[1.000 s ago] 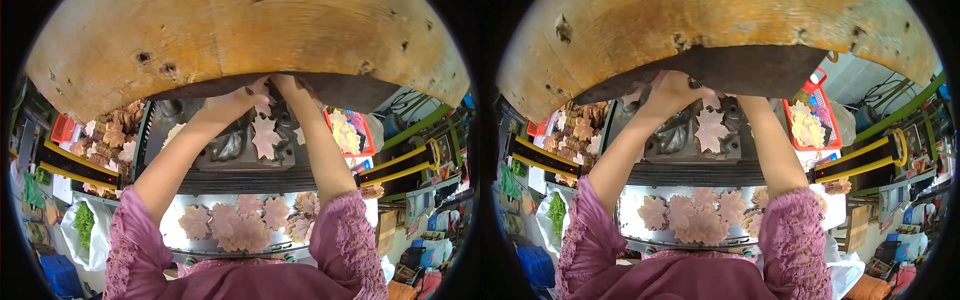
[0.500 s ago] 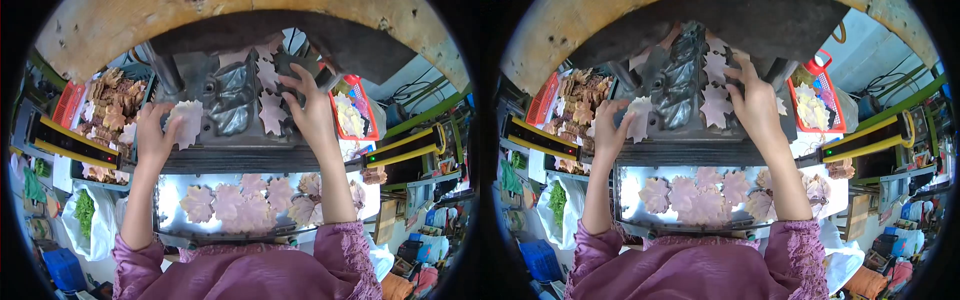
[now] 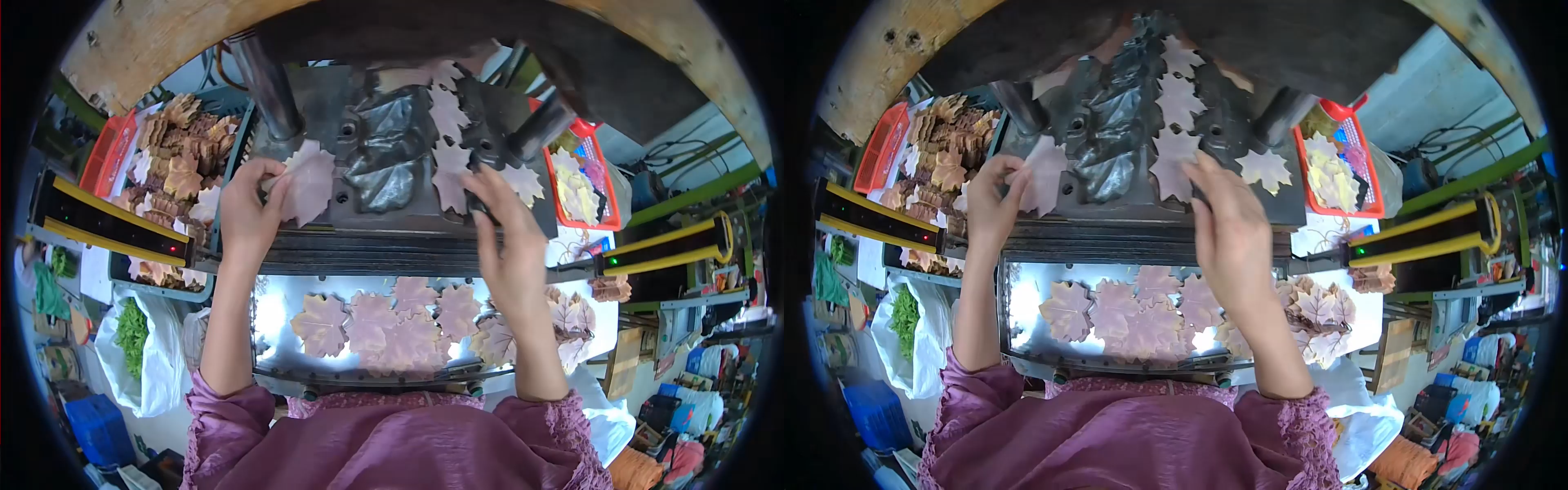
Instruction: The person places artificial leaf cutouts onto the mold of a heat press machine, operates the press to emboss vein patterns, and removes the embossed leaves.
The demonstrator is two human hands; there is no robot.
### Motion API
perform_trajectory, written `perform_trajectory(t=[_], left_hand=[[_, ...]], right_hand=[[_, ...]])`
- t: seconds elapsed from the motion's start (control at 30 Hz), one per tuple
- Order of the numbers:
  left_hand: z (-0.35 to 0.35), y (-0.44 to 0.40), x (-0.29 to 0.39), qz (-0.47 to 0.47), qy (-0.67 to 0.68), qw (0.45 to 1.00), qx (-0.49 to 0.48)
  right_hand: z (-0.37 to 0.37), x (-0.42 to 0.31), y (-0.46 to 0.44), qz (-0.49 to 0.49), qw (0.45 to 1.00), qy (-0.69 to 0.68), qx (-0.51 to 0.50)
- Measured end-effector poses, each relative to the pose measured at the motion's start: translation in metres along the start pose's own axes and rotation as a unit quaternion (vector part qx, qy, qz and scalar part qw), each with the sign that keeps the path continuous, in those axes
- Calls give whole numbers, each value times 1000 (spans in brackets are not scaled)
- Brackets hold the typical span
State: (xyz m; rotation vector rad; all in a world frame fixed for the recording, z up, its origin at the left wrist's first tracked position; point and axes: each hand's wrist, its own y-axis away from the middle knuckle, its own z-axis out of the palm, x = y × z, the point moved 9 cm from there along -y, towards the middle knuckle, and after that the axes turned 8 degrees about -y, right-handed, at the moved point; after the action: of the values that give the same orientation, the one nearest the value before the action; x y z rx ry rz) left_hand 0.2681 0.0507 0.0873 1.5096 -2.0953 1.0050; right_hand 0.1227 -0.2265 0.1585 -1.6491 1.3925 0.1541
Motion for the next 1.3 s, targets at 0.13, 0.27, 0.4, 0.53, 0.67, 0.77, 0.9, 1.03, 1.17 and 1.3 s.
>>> perform_trajectory(t=[0.13, 0.27, 0.4, 0.53, 0.67, 0.77, 0.9, 1.03, 1.17, 1.3], left_hand=[[-25, -15, 51, -45, 196, 980, -4], [-10, -20, 84, -55, 301, 951, -51], [-1, -9, 85, -47, 307, 947, -77], [29, -32, 80, 13, 330, 927, -175], [61, -125, 78, 50, 82, 995, -5], [91, -149, 77, 122, -25, 972, 197], [86, -124, 63, 70, 41, 974, 213], [73, -116, 69, -18, 98, 985, 141], [23, -64, 68, 88, 177, 973, 122], [0, -20, 31, 56, 81, 986, 132]], right_hand=[[1, -24, -33, -68, 997, 40, -11], [27, -14, -80, -17, 995, -88, -43], [63, 12, -88, 96, 950, -282, -97], [52, 52, -123, 168, 975, -118, -82], [83, 52, -174, 182, 979, -46, -76], [83, 50, -183, 104, 991, -10, -82], [97, 60, -205, 33, 992, 27, -121], [84, 65, -194, -30, 988, 75, -129], [70, 56, -167, -102, 981, 119, -118], [84, 28, -140, -56, 973, 125, -185]])
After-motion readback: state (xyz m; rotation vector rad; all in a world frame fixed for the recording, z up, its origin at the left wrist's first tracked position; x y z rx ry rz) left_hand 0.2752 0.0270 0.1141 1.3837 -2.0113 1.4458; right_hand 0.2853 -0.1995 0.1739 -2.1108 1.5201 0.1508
